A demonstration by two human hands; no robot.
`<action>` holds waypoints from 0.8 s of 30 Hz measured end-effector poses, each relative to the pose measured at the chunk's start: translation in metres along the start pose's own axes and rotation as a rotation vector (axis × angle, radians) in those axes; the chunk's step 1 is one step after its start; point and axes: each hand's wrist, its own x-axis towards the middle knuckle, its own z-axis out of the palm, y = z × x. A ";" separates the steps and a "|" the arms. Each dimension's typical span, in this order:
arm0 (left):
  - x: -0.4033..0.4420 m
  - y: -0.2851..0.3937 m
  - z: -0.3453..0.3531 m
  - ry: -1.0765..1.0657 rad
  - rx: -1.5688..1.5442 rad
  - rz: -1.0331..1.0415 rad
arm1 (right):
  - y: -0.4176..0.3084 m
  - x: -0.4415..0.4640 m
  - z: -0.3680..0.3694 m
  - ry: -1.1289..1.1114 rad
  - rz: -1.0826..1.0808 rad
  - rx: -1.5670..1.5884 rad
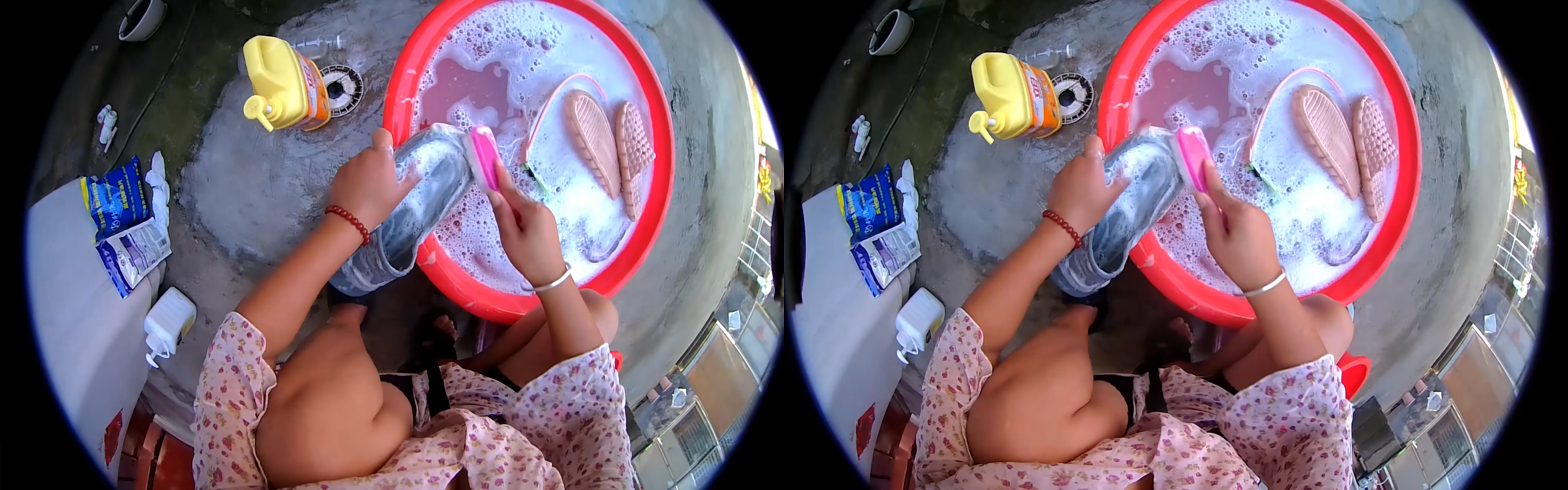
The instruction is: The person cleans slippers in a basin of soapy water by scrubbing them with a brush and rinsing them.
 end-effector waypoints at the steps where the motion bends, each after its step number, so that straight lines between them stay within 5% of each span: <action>1: -0.001 -0.003 0.001 -0.002 -0.005 -0.001 | 0.004 -0.008 -0.001 -0.002 0.019 0.013; 3: -0.002 -0.002 0.001 -0.021 -0.003 -0.022 | 0.012 -0.021 0.004 0.006 0.071 0.055; 6: 0.002 0.001 -0.001 0.006 -0.007 -0.014 | -0.020 0.033 0.015 0.057 -0.270 -0.239; 9: -0.001 0.005 -0.001 0.019 0.008 -0.010 | -0.023 0.060 0.039 0.107 -0.347 -0.364; 15: -0.002 -0.003 0.002 0.017 0.030 0.027 | 0.019 -0.023 0.018 0.125 -0.151 -0.151; 24: -0.002 -0.001 0.000 0.027 0.050 0.038 | -0.013 0.018 0.036 0.151 -0.168 -0.224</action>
